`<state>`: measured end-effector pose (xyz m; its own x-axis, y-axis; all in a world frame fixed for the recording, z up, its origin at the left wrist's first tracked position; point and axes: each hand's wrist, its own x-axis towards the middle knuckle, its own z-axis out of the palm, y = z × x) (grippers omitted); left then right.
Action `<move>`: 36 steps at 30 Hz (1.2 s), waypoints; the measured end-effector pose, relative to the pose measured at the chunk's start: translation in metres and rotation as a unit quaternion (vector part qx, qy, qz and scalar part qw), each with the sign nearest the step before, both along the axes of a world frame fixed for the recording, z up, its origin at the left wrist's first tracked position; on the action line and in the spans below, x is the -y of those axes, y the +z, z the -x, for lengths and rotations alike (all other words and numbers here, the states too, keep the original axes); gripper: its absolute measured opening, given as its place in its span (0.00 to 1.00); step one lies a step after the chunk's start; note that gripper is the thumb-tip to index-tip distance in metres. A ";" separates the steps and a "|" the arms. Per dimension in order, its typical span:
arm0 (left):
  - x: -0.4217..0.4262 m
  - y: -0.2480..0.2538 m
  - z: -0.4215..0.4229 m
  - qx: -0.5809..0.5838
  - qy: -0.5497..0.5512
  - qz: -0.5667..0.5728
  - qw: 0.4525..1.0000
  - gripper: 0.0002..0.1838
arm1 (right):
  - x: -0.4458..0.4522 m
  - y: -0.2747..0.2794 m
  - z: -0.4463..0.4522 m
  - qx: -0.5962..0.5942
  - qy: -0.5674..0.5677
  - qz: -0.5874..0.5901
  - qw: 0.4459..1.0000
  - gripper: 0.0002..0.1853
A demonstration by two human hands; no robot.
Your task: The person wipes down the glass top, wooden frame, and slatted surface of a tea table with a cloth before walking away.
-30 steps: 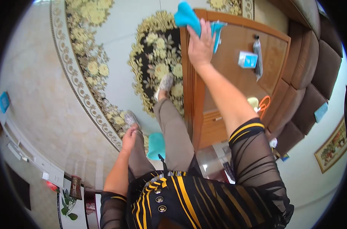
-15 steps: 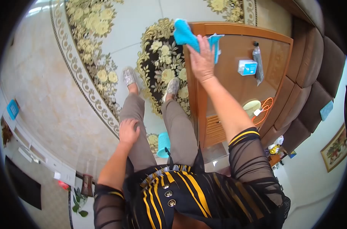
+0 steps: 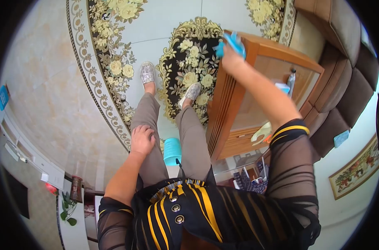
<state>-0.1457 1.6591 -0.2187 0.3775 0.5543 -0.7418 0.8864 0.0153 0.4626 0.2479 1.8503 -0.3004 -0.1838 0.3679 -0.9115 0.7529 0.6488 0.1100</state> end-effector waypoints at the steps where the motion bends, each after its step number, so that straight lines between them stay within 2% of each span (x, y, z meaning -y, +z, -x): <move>1: 0.003 -0.001 0.002 0.005 0.015 -0.004 1.000 0.11 | 0.052 -0.047 -0.013 -0.011 0.115 0.091 0.989 0.17; 2: 0.009 0.002 0.005 0.010 0.029 -0.004 1.000 0.11 | 0.101 -0.052 -0.014 -0.054 0.112 0.063 0.990 0.17; 5: 0.009 0.000 0.004 0.014 0.074 -0.018 0.997 0.10 | 0.204 -0.033 0.015 -0.053 0.044 0.227 0.971 0.16; 6: 0.012 0.002 0.005 0.020 0.085 -0.018 0.996 0.10 | 0.283 -0.064 0.004 -0.052 -0.059 0.242 0.967 0.16; 7: 0.012 0.004 0.006 0.015 0.093 -0.013 0.995 0.10 | 0.312 -0.060 0.000 -0.071 -0.010 0.280 0.957 0.16; 8: 0.009 0.002 0.004 0.025 0.102 -0.016 0.994 0.10 | 0.322 -0.058 -0.001 -0.090 0.037 0.314 0.944 0.17; 9: 0.008 0.003 0.004 0.036 0.108 -0.020 0.993 0.10 | 0.261 -0.037 0.033 -0.094 0.041 0.315 0.944 0.17; 10: 0.010 0.006 0.004 0.036 0.107 -0.020 0.993 0.10 | 0.197 0.010 0.040 -0.072 0.065 0.258 0.961 0.18; 11: 0.011 0.006 0.003 0.035 0.105 -0.019 0.994 0.10 | 0.217 -0.025 0.015 -0.062 0.063 0.223 0.971 0.18; 12: 0.009 0.002 0.000 0.035 0.102 -0.023 0.994 0.10 | 0.196 -0.037 0.000 -0.090 0.060 0.132 0.985 0.16; 13: 0.008 0.000 -0.003 0.043 0.096 -0.031 0.994 0.10 | 0.162 -0.046 -0.011 -0.098 0.020 0.116 0.988 0.14; 14: 0.009 0.000 -0.003 0.034 0.095 -0.024 0.995 0.10 | 0.126 -0.047 -0.017 -0.101 -0.051 0.088 0.990 0.13; 16: 0.008 0.002 -0.007 0.031 0.082 -0.025 0.996 0.11 | 0.061 -0.024 -0.019 -0.172 -0.048 -0.069 0.981 0.13; 18: 0.005 0.003 -0.011 0.012 0.067 -0.030 0.997 0.10 | 0.033 -0.015 -0.020 -0.244 -0.155 -0.129 0.948 0.12; 21: 0.006 -0.001 -0.014 0.011 0.041 -0.034 0.999 0.10 | 0.011 0.032 -0.023 -0.382 -0.257 -0.269 0.846 0.18; 22: 0.007 -0.002 -0.014 0.018 0.031 -0.033 0.999 0.10 | 0.008 0.047 -0.030 -0.373 -0.264 -0.275 0.846 0.18; 24: 0.008 -0.007 -0.014 0.000 0.031 -0.011 0.999 0.10 | 0.009 0.067 -0.044 -0.412 -0.283 -0.403 0.766 0.19; 25: 0.003 -0.005 -0.017 -0.003 0.025 0.000 1.000 0.09 | 0.021 0.059 -0.060 -0.367 -0.306 -0.412 0.776 0.21; 26: 0.003 -0.004 -0.017 -0.002 0.016 0.001 1.000 0.09 | 0.035 0.044 -0.077 -0.343 -0.353 -0.440 0.751 0.22; 32: -0.002 -0.007 -0.019 -0.004 -0.006 -0.007 1.000 0.09 | 0.073 0.012 -0.185 -0.186 -0.371 -0.592 0.691 0.22; 34: -0.001 -0.008 -0.018 -0.007 -0.007 -0.005 1.000 0.09 | 0.069 0.005 -0.215 -0.111 -0.449 -0.606 0.647 0.23; 35: -0.002 -0.009 -0.018 -0.008 -0.008 -0.007 1.000 0.09 | 0.066 0.004 -0.216 -0.081 -0.543 -0.577 0.605 0.25; 36: -0.001 -0.009 -0.017 -0.010 -0.009 -0.006 1.000 0.09 | 0.067 0.002 -0.205 -0.080 -0.545 -0.576 0.604 0.25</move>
<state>-0.1287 1.6598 -0.2281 0.3718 0.5574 -0.7424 0.8958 -0.0057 0.4443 0.4527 1.7831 -0.2989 0.6878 0.7232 0.0626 0.7248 -0.6795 -0.1139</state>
